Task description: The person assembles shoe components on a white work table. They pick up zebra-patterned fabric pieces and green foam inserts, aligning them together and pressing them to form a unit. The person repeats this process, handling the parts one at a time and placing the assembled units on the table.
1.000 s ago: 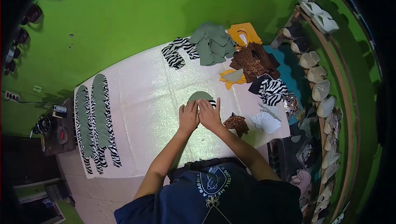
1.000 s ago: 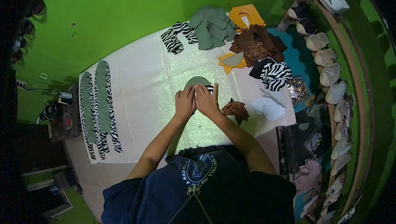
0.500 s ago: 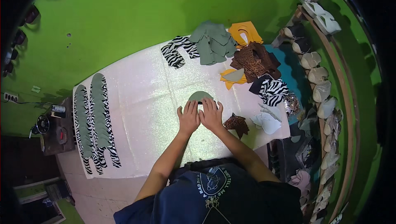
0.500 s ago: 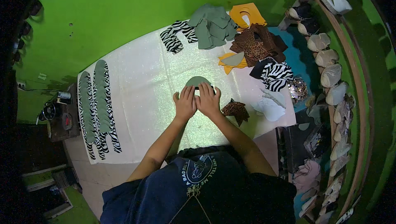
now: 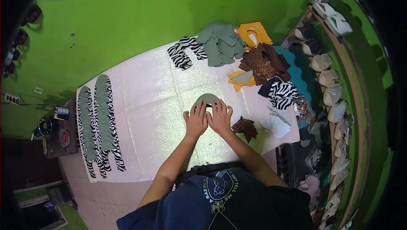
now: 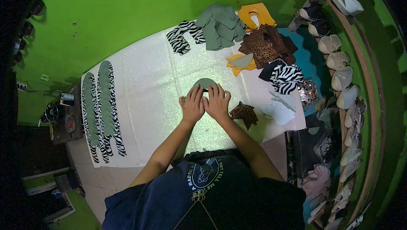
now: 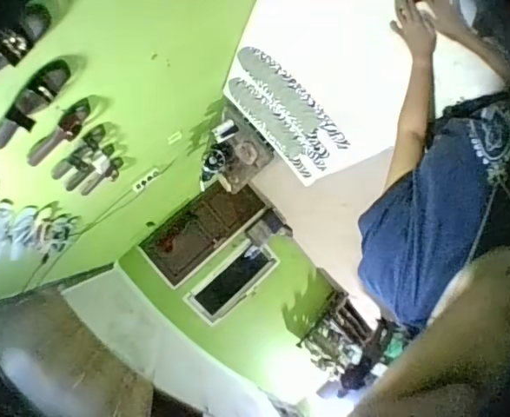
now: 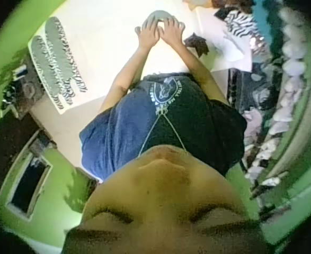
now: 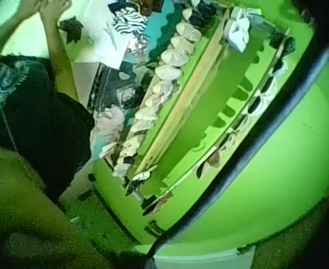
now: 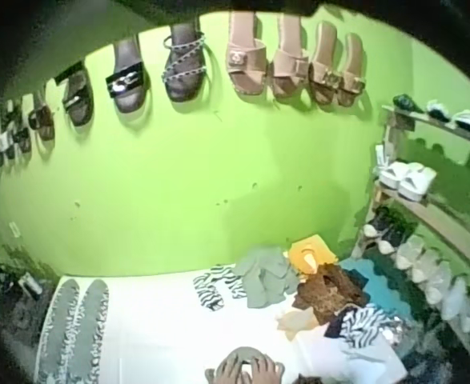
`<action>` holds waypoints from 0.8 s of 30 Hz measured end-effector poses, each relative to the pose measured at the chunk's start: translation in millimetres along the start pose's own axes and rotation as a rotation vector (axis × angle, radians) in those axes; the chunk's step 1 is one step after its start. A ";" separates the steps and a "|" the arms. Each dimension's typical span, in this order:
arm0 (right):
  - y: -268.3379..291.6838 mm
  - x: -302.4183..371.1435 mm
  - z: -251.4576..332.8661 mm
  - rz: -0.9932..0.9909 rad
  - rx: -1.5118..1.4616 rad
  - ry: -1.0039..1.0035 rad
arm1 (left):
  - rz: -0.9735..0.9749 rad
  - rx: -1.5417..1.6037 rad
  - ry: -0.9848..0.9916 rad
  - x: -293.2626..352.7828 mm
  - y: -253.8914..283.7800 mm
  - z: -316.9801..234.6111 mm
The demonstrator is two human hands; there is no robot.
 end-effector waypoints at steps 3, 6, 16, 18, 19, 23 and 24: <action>-1.4 -0.1 2.0 0.012 0.015 0.001 | 0.009 -0.020 0.000 1.9 -2.9 2.5; 0.3 -1.1 2.9 0.004 0.018 0.009 | 0.023 -0.038 -0.003 3.7 -4.5 3.2; -0.1 0.1 5.0 0.024 -0.042 0.038 | 0.052 -0.010 0.015 5.4 -7.0 4.9; 0.8 -1.0 5.1 0.025 -0.045 0.053 | 0.042 -0.018 0.004 5.1 -6.4 3.7; 0.7 -0.5 4.9 0.032 -0.058 0.068 | 0.038 -0.022 -0.002 5.2 -6.0 3.1; 0.0 0.2 5.7 0.026 -0.064 0.097 | 0.049 -0.031 0.001 7.2 -9.8 4.5; -0.8 -0.1 5.4 0.026 -0.063 0.100 | 0.048 -0.041 -0.004 7.1 -10.1 4.4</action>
Point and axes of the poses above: each hand's wrist, its own x-axis away from the middle knuckle, its own y-axis out of the back of the hand, z = x × y, the point moved 3 cm from there along -x, towards the middle knuckle, and after that the axes turned 11 degrees about -z, right-handed, at the moved point
